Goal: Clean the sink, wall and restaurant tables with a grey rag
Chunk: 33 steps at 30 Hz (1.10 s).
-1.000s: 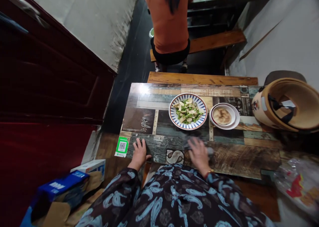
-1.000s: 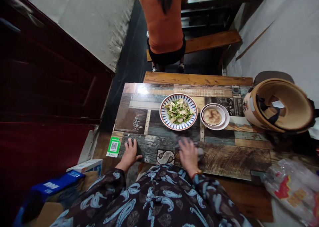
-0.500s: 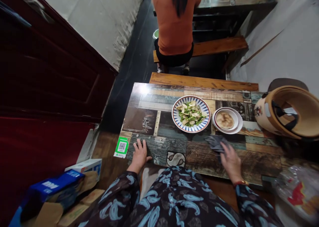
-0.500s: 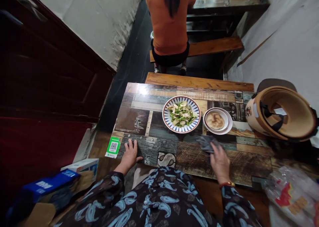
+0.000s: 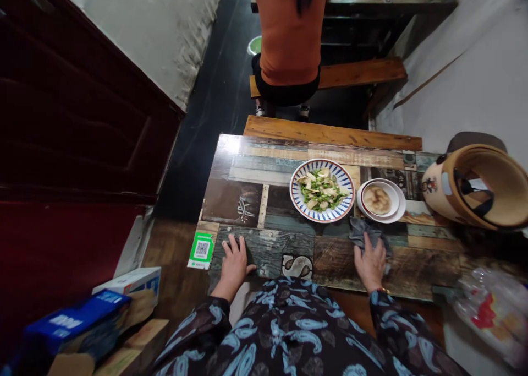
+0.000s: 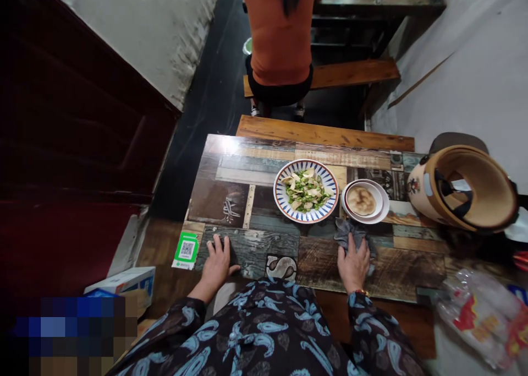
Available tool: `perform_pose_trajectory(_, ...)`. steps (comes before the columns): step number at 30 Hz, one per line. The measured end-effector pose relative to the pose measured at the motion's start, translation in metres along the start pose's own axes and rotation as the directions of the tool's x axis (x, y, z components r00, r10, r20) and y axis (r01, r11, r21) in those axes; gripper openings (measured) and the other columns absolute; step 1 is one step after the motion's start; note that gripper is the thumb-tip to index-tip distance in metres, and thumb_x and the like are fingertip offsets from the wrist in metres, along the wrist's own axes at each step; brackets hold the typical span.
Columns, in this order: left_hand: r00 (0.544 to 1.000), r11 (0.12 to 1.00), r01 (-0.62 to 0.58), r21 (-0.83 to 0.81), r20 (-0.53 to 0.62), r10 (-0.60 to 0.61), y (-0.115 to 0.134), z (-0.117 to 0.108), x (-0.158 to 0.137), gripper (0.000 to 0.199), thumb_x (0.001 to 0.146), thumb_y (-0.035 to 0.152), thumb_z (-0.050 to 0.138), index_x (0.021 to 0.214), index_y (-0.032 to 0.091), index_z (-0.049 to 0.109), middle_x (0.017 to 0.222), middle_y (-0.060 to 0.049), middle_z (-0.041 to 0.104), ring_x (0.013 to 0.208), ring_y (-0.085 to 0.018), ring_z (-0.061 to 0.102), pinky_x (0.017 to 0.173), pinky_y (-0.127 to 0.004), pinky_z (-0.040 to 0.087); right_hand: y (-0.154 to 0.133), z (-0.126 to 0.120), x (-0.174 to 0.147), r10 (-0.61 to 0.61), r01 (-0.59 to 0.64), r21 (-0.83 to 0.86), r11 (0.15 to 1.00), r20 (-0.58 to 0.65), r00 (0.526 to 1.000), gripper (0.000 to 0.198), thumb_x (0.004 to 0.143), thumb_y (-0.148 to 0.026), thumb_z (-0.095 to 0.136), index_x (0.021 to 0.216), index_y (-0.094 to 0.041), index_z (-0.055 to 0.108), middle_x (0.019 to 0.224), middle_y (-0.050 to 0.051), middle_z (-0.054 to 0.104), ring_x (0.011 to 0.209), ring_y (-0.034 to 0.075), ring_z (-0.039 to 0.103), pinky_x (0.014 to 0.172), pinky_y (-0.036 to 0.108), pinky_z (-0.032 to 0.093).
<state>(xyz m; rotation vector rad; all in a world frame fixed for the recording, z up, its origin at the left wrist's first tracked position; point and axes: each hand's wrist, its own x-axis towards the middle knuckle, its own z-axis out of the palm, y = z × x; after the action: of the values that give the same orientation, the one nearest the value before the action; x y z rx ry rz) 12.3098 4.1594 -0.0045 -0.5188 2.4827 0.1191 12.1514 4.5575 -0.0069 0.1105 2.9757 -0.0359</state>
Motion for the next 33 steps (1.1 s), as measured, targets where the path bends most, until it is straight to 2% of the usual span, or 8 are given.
perform_pose_trajectory(4, 0.998, 0.998, -0.051, -0.049, -0.033, 0.049, -0.009, 0.006, 0.0, 0.103, 0.071, 0.046, 0.079, 0.152, 0.002, 0.034, 0.156, -0.041, 0.024, 0.141, -0.06, 0.029, 0.091, -0.06, 0.054, -0.064, 0.01, -0.035, -0.07, 0.068, 0.071, 0.995, 0.029, 0.997, 0.052, 0.096, -0.04, 0.041, 0.147, -0.029, 0.048, 0.154, 0.016, 0.037, 0.14, 0.039, 0.036, 0.101, 0.062, 0.043)
perform_pose_trajectory(9, 0.98, 0.928, -0.198, -0.317, -0.069, 0.185, -0.054, 0.031, 0.007, 0.086, 0.077, 0.044, 0.071, 0.15, 0.01, 0.041, 0.16, -0.03, 0.028, 0.146, -0.05, 0.03, 0.11, -0.06, 0.04, -0.204, 0.032, -0.089, -0.282, 0.249, 0.225, 0.942, 0.133, 0.95, 0.056, 0.093, -0.023, 0.048, 0.147, -0.037, 0.047, 0.157, 0.008, 0.038, 0.144, 0.037, 0.031, 0.107, 0.062, 0.038)
perform_pose_trajectory(12, 0.964, 0.807, -0.266, -0.528, -0.168, 0.208, -0.102, 0.038, 0.026, 0.063, 0.089, 0.04, 0.054, 0.146, 0.016, 0.044, 0.152, -0.02, 0.047, 0.141, -0.035, 0.045, 0.114, -0.052, 0.041, -0.297, 0.041, -0.094, -0.498, 0.404, 0.339, 0.849, 0.26, 0.827, 0.06, 0.091, -0.013, 0.047, 0.144, -0.041, 0.05, 0.161, 0.001, 0.035, 0.147, 0.031, 0.028, 0.114, 0.058, 0.031)
perform_pose_trajectory(16, 0.95, 0.757, -0.207, -0.62, -0.312, 0.004, -0.176, 0.031, 0.067, 0.055, 0.089, 0.046, 0.048, 0.133, 0.015, 0.054, 0.138, -0.019, 0.058, 0.134, -0.031, 0.053, 0.114, -0.049, 0.042, -0.393, 0.037, -0.044, -0.711, 0.545, 0.509, 0.667, 0.214, 0.67, 0.05, 0.095, -0.012, 0.042, 0.131, -0.04, 0.064, 0.151, -0.002, 0.05, 0.137, 0.023, 0.041, 0.113, 0.043, 0.036)
perform_pose_trajectory(19, 0.962, 0.734, -0.09, -0.673, -0.251, -0.112, -0.225, 0.028, 0.09, 0.061, 0.082, 0.052, 0.051, 0.128, 0.012, 0.058, 0.129, -0.02, 0.061, 0.118, -0.033, 0.063, 0.108, -0.053, 0.047, -0.422, 0.023, 0.023, -0.618, 0.504, 0.483, 0.716, 0.1, 0.78, 0.056, 0.093, -0.008, 0.037, 0.139, -0.032, 0.058, 0.148, 0.003, 0.051, 0.128, 0.021, 0.048, 0.11, 0.036, 0.039)
perform_pose_trajectory(24, 0.989, 0.591, 0.107, -0.799, 0.024, -0.147, -0.27, 0.044, 0.078, 0.066, 0.076, 0.052, 0.053, 0.127, 0.009, 0.059, 0.123, -0.02, 0.065, 0.095, -0.029, 0.071, 0.093, -0.049, 0.057, -0.413, 0.016, 0.113, -0.177, 0.167, 0.38, 0.91, -0.008, 0.984, 0.056, 0.096, -0.02, 0.042, 0.152, -0.014, 0.04, 0.154, 0.02, 0.037, 0.136, 0.03, 0.039, 0.113, 0.048, 0.034)
perform_pose_trajectory(29, 0.977, 0.582, 0.207, -0.786, 0.139, -0.16, -0.289, 0.067, 0.036, 0.051, 0.073, 0.043, 0.06, 0.117, 0.017, 0.068, 0.111, -0.014, 0.073, 0.106, -0.03, 0.07, 0.093, -0.046, 0.057, -0.469, 0.043, 0.151, -0.043, 0.068, 0.378, 0.923, -0.073, 0.996, 0.063, 0.095, -0.031, 0.05, 0.153, -0.012, 0.034, 0.156, 0.025, 0.025, 0.142, 0.044, 0.023, 0.109, 0.071, 0.024)
perform_pose_trajectory(33, 0.947, 0.531, 0.313, -0.787, 0.216, -0.238, -0.304, 0.083, 0.014, 0.048, 0.073, 0.044, 0.06, 0.113, 0.019, 0.07, 0.113, -0.014, 0.074, 0.11, -0.03, 0.07, 0.092, -0.043, 0.058, -0.564, 0.066, 0.133, -0.378, 0.37, 0.362, 0.855, -0.051, 0.924, 0.062, 0.093, -0.028, 0.055, 0.152, -0.015, 0.038, 0.159, 0.019, 0.027, 0.146, 0.043, 0.017, 0.112, 0.07, 0.019)
